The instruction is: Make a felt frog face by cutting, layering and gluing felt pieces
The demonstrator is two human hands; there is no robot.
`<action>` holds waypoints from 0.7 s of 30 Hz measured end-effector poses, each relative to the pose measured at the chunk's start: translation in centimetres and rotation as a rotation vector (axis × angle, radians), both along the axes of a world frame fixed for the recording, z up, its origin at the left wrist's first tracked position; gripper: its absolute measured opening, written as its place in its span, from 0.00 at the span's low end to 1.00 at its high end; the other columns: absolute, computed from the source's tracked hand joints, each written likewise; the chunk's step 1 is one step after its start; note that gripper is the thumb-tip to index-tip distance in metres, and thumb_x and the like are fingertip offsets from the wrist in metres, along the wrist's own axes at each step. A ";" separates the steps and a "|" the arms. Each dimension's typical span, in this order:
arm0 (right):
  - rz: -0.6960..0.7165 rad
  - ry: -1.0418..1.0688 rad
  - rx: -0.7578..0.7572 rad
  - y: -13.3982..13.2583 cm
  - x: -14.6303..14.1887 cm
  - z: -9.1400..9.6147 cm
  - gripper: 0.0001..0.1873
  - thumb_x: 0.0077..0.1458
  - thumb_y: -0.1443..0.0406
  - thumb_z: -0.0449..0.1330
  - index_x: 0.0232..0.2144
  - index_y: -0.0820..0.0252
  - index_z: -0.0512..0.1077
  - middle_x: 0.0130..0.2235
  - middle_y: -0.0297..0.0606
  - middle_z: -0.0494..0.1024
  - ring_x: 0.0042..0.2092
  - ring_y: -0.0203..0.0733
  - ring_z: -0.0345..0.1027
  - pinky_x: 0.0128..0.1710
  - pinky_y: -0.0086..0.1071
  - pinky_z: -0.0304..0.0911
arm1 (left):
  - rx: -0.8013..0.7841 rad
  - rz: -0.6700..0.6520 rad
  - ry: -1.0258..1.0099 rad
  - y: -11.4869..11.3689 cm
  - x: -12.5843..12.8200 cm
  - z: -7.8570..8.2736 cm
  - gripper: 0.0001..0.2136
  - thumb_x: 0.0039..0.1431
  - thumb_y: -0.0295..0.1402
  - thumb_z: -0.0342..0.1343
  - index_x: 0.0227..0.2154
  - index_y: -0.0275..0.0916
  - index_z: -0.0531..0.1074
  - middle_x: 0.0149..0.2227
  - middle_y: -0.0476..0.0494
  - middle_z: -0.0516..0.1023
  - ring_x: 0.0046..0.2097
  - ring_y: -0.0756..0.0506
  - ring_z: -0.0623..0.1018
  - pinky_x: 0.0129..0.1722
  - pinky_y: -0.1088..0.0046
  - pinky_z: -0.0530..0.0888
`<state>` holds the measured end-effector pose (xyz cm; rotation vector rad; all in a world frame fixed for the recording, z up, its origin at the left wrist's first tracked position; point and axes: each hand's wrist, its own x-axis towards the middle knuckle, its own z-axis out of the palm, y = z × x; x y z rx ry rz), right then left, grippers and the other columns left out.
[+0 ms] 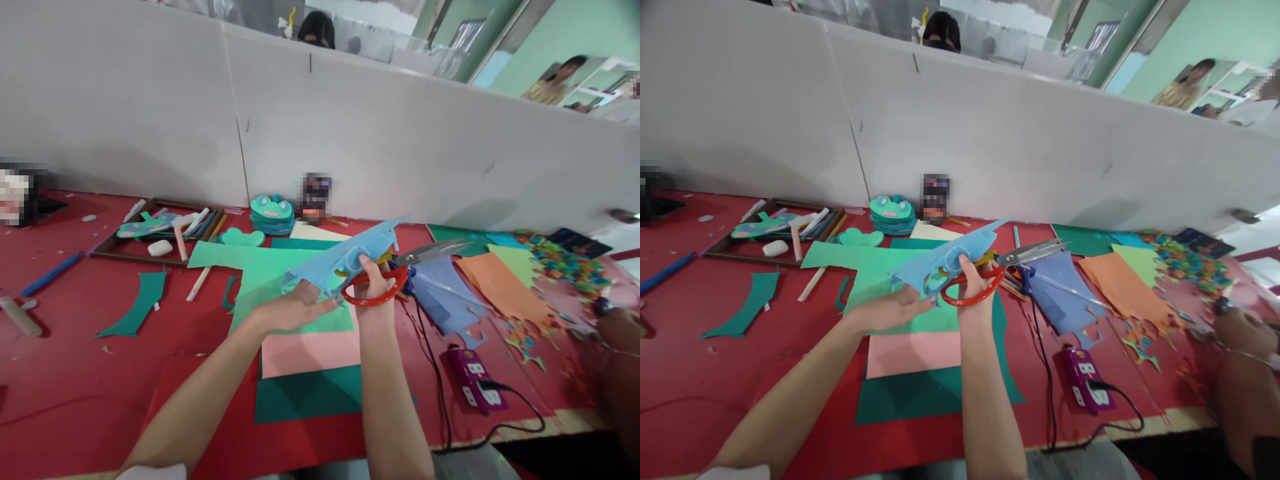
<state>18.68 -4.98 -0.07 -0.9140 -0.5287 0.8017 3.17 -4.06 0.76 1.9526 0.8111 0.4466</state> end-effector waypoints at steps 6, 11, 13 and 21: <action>0.043 -0.071 -0.056 -1.3 0.0 -0.3 0.09 0.41 0.65 0.65 0.26 0.59 0.68 0.25 0.28 0.71 0.28 0.35 0.65 0.30 0.31 0.63 | -0.185 -0.008 -0.400 0.9 1.3 -1.5 0.26 0.53 0.55 0.51 0.46 0.42 0.72 0.42 0.41 0.79 0.51 0.38 0.74 0.53 0.57 0.69; 0.021 -0.302 -0.080 -2.7 -0.2 -0.9 0.06 0.47 0.64 0.63 0.30 0.58 0.71 0.33 0.33 0.74 0.35 0.39 0.69 0.38 0.37 0.66 | -0.163 0.106 -0.487 0.6 2.5 -2.3 0.27 0.49 0.51 0.59 0.50 0.43 0.71 0.45 0.41 0.79 0.55 0.37 0.72 0.56 0.55 0.67; 0.033 -0.427 -0.107 -3.1 -0.2 -0.7 0.05 0.48 0.63 0.61 0.29 0.57 0.71 0.34 0.36 0.75 0.36 0.42 0.70 0.39 0.40 0.67 | -0.162 0.155 -0.513 0.4 2.9 -2.2 0.27 0.49 0.50 0.58 0.50 0.44 0.71 0.45 0.42 0.79 0.55 0.37 0.72 0.56 0.55 0.68; 0.051 -0.511 -0.149 -2.8 -0.3 -0.4 0.08 0.44 0.62 0.64 0.29 0.57 0.70 0.29 0.35 0.75 0.31 0.41 0.69 0.33 0.37 0.67 | -0.048 0.206 -0.410 0.4 1.9 -1.3 0.21 0.57 0.47 0.49 0.49 0.44 0.71 0.43 0.44 0.80 0.52 0.40 0.75 0.53 0.60 0.71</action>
